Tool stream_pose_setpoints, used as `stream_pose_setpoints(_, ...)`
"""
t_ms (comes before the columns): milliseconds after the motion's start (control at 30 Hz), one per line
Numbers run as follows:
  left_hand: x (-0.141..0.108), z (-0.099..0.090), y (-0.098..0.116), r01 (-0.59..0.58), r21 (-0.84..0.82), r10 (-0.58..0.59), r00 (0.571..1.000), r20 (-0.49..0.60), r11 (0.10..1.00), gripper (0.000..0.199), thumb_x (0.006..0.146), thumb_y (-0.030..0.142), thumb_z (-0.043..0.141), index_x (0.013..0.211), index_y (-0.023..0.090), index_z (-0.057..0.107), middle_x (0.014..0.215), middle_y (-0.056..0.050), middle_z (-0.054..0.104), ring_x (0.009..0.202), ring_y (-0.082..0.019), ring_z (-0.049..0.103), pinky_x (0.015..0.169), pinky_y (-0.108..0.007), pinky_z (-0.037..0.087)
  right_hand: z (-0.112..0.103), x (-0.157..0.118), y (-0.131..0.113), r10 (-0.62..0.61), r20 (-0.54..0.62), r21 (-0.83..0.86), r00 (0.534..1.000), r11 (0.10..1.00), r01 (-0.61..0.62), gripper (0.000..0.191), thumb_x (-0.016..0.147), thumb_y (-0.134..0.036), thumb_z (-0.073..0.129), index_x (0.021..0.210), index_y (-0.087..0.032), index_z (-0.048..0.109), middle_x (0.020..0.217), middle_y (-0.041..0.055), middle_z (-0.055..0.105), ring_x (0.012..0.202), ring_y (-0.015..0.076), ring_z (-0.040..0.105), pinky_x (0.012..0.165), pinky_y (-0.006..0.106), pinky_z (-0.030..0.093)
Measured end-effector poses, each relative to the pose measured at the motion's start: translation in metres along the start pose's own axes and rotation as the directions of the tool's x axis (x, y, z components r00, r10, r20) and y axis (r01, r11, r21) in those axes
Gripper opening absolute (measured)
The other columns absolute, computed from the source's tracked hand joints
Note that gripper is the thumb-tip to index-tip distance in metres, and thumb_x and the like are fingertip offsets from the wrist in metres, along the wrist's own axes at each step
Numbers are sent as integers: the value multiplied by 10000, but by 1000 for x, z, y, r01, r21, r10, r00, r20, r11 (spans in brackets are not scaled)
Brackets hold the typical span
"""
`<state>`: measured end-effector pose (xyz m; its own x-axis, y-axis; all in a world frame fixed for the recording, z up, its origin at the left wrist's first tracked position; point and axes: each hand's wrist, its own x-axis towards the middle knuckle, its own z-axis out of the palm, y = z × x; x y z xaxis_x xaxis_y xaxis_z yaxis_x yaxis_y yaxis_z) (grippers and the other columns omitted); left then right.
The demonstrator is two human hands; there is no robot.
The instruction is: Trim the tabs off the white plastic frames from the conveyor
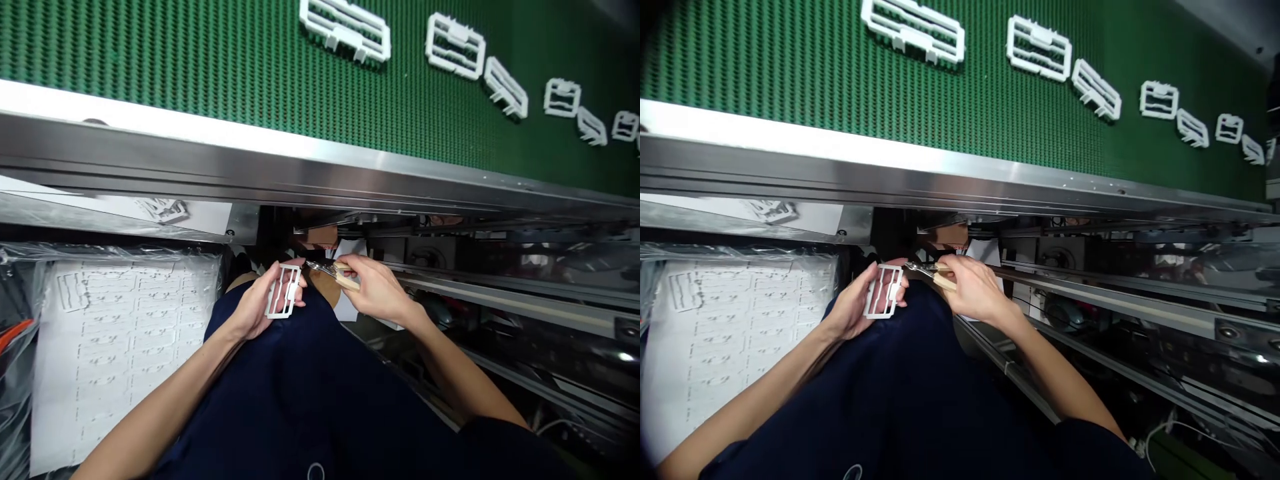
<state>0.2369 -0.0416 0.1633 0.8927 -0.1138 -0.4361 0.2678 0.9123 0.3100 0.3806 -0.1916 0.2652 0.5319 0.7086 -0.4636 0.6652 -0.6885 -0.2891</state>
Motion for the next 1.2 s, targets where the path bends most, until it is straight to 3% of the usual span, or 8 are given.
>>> stream_pose_setpoints(200,1,13,21,64,-16,-62,994,90,998,496,959,445,280,1200,111,557,898,-113,602,635,-164,530,576,-302,506,3,0,2,-141,-71,-130,987,983,131,269,854,-285,459,1089,-179,536,982,70,633,898,212,569,781,319,398)
stream_pose_setpoints(400,-5,17,21,83,55,-87,992,91,995,504,958,452,284,1208,115,564,928,-107,594,633,-156,512,577,-286,484,0,-1,0,-202,-74,-157,977,969,189,234,848,-257,461,1058,-198,544,946,51,619,866,187,548,780,293,375)
stream_pose_setpoints(767,-8,19,21,102,106,-110,991,73,989,485,941,462,344,1190,119,580,892,-97,607,612,-150,516,563,-268,467,-3,-6,3,-275,-82,-266,958,932,244,171,802,-183,463,930,-207,575,727,1,554,634,127,452,562,252,249)
stream_pose_setpoints(933,-8,20,22,148,38,-151,985,78,988,462,941,442,346,1144,115,602,853,-98,614,629,-165,547,601,-285,475,4,-2,3,-106,-81,137,991,984,116,106,809,-214,486,884,-197,558,692,-30,549,598,93,451,558,211,291)
stream_pose_setpoints(1033,-4,21,21,126,13,-126,991,45,992,425,932,431,360,1140,140,591,896,-94,617,695,-182,575,677,-312,485,12,1,6,100,-100,481,990,876,-40,189,828,-323,511,923,-164,549,780,-1,589,656,101,513,616,207,377)
stream_pose_setpoints(1133,2,16,15,39,314,-32,999,-27,949,399,907,492,378,1024,181,599,796,-54,608,604,-168,549,621,-299,462,18,-4,10,175,-36,552,984,824,-126,224,824,-330,505,945,-147,553,817,36,609,696,139,561,617,235,418)
stream_pose_setpoints(1167,6,13,14,4,545,20,999,-37,838,372,898,493,403,972,186,599,726,-41,591,561,-168,531,581,-287,439,19,-7,12,185,-36,493,982,858,-144,204,817,-314,512,934,-153,557,826,45,615,719,157,575,636,252,429)
stream_pose_setpoints(1200,10,8,13,-27,781,77,997,-27,624,323,880,471,459,953,192,604,740,-51,596,607,-190,555,595,-290,427,20,-10,14,204,-70,402,977,902,-160,178,811,-297,518,923,-165,557,850,55,622,758,178,587,665,274,436)
